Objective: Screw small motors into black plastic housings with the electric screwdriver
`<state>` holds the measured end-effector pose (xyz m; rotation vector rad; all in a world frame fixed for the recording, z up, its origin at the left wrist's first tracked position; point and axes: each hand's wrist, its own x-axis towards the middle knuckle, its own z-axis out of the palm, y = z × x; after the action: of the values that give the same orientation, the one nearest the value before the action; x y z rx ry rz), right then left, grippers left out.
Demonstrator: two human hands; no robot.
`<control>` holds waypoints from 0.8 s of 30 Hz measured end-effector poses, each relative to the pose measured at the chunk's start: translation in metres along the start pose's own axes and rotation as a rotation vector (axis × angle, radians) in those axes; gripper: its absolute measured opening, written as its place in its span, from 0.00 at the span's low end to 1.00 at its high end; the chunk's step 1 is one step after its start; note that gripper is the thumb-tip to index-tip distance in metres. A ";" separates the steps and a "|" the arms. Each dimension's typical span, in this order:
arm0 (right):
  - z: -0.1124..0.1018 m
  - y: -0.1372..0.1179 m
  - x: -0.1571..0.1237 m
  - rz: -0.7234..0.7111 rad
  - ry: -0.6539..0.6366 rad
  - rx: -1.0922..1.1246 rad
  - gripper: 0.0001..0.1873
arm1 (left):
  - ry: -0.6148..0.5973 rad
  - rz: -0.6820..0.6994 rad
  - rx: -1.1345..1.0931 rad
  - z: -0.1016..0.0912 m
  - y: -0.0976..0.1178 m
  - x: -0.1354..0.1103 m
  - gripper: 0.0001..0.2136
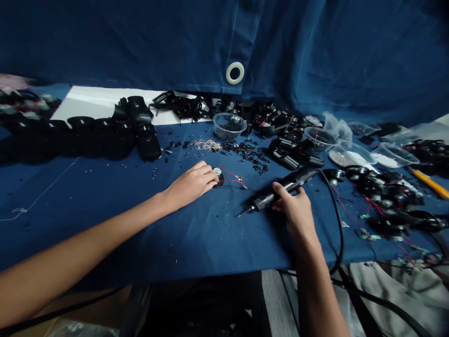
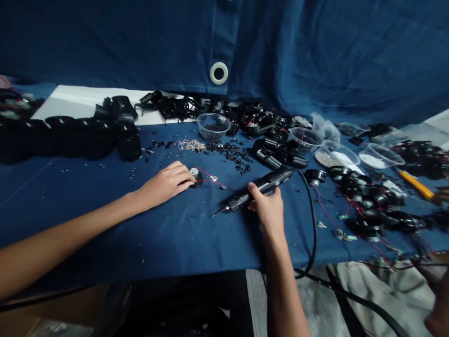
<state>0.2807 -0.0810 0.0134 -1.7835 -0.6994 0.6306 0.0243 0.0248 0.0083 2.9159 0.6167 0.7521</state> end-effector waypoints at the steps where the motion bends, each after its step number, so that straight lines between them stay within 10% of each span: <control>1: 0.000 -0.001 -0.002 -0.016 -0.008 0.111 0.24 | 0.002 -0.010 -0.008 0.000 0.000 -0.001 0.10; 12: 0.023 -0.071 -0.017 -0.148 0.058 0.973 0.15 | -0.026 -0.078 -0.176 -0.007 0.006 -0.013 0.08; 24: 0.094 -0.095 -0.015 -0.481 -0.011 0.858 0.05 | 0.053 -0.098 -0.154 0.001 0.009 -0.022 0.06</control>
<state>0.1888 -0.0062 0.0778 -0.7838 -0.6880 0.4962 0.0103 0.0084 -0.0006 2.7130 0.6683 0.8277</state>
